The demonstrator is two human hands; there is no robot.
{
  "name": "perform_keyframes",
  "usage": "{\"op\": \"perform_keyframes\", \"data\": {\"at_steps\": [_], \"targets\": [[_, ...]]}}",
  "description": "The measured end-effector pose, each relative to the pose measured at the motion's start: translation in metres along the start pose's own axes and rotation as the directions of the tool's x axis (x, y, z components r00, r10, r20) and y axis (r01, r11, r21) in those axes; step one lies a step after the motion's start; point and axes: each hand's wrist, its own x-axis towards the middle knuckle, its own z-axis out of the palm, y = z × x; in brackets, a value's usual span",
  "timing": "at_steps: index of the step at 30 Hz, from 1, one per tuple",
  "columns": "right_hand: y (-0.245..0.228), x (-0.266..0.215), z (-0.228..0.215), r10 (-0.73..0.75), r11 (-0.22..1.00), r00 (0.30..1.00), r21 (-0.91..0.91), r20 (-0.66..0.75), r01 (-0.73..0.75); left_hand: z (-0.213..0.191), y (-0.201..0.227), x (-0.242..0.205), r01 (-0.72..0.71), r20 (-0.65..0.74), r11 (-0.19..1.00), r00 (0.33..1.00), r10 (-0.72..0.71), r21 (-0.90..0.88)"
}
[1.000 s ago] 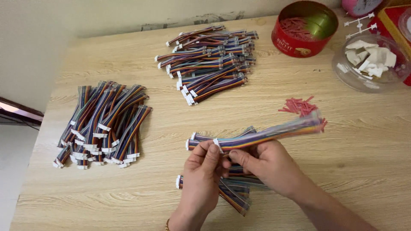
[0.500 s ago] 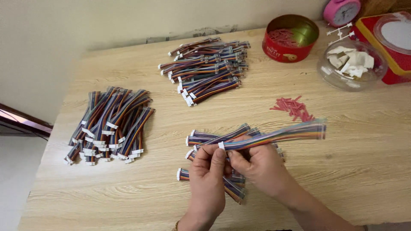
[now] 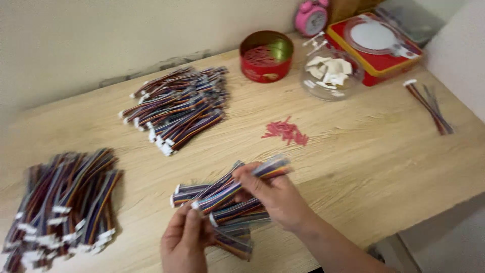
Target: Apply white adhesive labels to the center of multi-colored wire bundles.
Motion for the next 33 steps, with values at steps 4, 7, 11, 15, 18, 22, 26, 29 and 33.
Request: {"op": "perform_keyframes", "data": {"at_steps": [4,7,11,15,18,22,26,29,33], "targets": [[0.004,-0.001,-0.013,0.044,0.998,0.994,-0.051,-0.096,-0.049,-0.007,0.002,0.012,0.108,-0.042,0.993,0.993,-0.11,-0.046],[0.019,-0.001,-0.018,0.034,0.999,0.992,0.026,-0.124,-0.031,-0.016,-0.002,0.017,0.154,-0.013,0.988,0.988,-0.154,-0.001],[0.02,-0.005,-0.02,0.023,1.0,0.986,-0.006,-0.165,-0.024,-0.012,-0.001,0.019,0.088,-0.002,0.993,0.996,-0.088,0.085],[0.022,-0.016,-0.02,0.06,0.991,0.998,0.123,-0.03,-0.056,-0.01,0.0,0.025,-0.051,-0.07,0.99,0.996,0.061,0.129],[0.028,-0.019,-0.03,0.082,0.989,0.996,0.127,-0.019,-0.079,0.005,0.021,0.018,-0.15,-0.047,0.968,0.985,0.163,0.203],[-0.014,-0.003,-0.068,0.241,0.966,0.969,-0.111,0.045,-0.235,-0.003,0.02,0.022,-0.054,-0.049,0.97,0.997,0.067,0.238],[-0.047,0.024,-0.123,-0.064,0.549,0.953,-0.807,-0.297,-0.215,-0.022,0.01,0.033,0.009,-0.079,0.998,0.997,-0.005,0.054],[-0.037,0.044,-0.162,-0.285,0.224,0.92,-0.952,-0.267,-0.207,-0.033,-0.012,0.042,0.097,-0.077,0.994,0.992,-0.1,-0.046],[-0.034,0.054,-0.161,-0.355,0.007,0.916,-0.98,-0.188,-0.199,-0.04,-0.025,0.046,0.217,-0.03,0.966,0.974,-0.223,-0.14]]}}
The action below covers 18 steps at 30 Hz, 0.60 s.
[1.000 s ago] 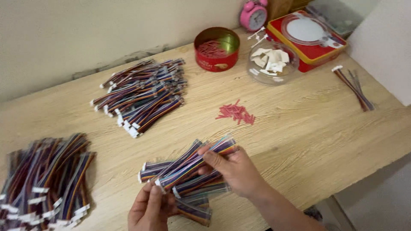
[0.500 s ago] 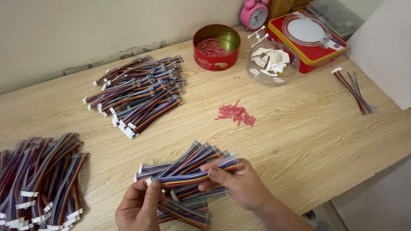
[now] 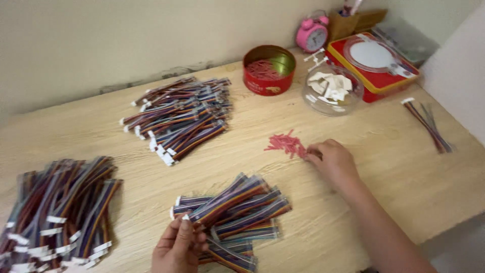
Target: Apply white adhesive labels to the center of multi-colored wire bundles.
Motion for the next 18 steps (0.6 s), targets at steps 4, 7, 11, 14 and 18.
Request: {"op": "perform_keyframes", "data": {"at_steps": [4,7,11,14,18], "targets": [[-0.006,-0.001,-0.003,0.037,0.993,0.998,-0.115,0.053,-0.031,0.013,0.009,-0.012,0.0,-0.051,0.999,0.999,-0.003,-0.051],[0.004,-0.004,-0.001,0.057,0.972,0.995,-0.231,0.081,-0.037,0.03,0.026,-0.029,0.035,-0.017,0.996,0.999,-0.036,-0.088],[0.031,-0.008,0.008,0.012,0.955,0.994,-0.296,0.11,0.021,0.044,0.039,-0.044,0.035,0.047,0.994,0.998,-0.03,-0.1],[0.047,-0.012,0.015,-0.103,0.961,0.992,-0.25,0.069,0.117,0.049,0.046,-0.048,0.061,0.073,0.989,0.996,-0.051,-0.138],[0.059,-0.017,0.017,-0.159,0.965,0.987,-0.208,0.009,0.157,0.049,0.049,-0.048,0.08,0.145,0.981,0.988,-0.054,-0.177]]}}
